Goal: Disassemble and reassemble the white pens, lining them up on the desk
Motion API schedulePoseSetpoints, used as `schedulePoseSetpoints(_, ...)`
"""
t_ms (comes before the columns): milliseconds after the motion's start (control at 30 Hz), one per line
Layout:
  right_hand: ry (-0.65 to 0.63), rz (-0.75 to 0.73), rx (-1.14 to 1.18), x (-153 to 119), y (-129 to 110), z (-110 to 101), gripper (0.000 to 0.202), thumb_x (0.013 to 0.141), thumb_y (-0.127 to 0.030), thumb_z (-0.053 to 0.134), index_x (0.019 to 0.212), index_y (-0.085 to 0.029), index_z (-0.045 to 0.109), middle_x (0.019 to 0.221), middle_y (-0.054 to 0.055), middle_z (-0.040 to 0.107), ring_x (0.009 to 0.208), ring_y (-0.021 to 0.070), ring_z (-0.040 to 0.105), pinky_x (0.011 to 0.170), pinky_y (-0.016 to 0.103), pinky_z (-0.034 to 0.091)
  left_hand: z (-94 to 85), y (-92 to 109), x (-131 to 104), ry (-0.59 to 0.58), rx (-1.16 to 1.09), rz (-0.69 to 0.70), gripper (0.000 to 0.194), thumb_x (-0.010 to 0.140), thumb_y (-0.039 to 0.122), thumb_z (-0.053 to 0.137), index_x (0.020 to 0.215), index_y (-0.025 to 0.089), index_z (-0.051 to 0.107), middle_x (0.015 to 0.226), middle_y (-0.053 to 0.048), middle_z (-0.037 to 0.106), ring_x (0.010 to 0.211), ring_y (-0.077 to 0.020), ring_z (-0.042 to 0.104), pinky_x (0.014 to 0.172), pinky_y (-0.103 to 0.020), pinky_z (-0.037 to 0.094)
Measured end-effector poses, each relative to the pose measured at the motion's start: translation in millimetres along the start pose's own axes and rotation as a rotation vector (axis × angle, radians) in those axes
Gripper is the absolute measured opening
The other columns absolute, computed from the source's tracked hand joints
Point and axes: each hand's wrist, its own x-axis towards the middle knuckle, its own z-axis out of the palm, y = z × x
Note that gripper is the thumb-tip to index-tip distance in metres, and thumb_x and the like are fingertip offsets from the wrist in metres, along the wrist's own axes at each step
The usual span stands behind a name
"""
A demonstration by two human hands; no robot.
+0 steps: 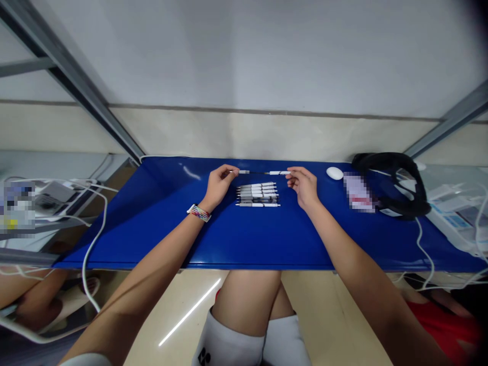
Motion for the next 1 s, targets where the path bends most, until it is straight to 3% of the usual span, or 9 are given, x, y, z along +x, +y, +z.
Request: schedulePoseSetpoints(1000, 0.005, -0.004, -0.021, -0.8, -1.7, 0.9, 0.016, 0.075, -0.027, 0.071, 0.088, -0.021, 0.078, 0.071, 0.001, 0.071, 0.059, 0.0121, 0.060, 0.057, 0.025, 0.047, 0.1, 6.4, -0.6, -0.001, 0.030, -0.020, 0.024, 0.091, 0.043, 0.074, 0.096, 0.020, 0.079, 0.087, -0.004, 0.076, 0.081, -0.0195, 0.065, 0.078, -0.033, 0.048)
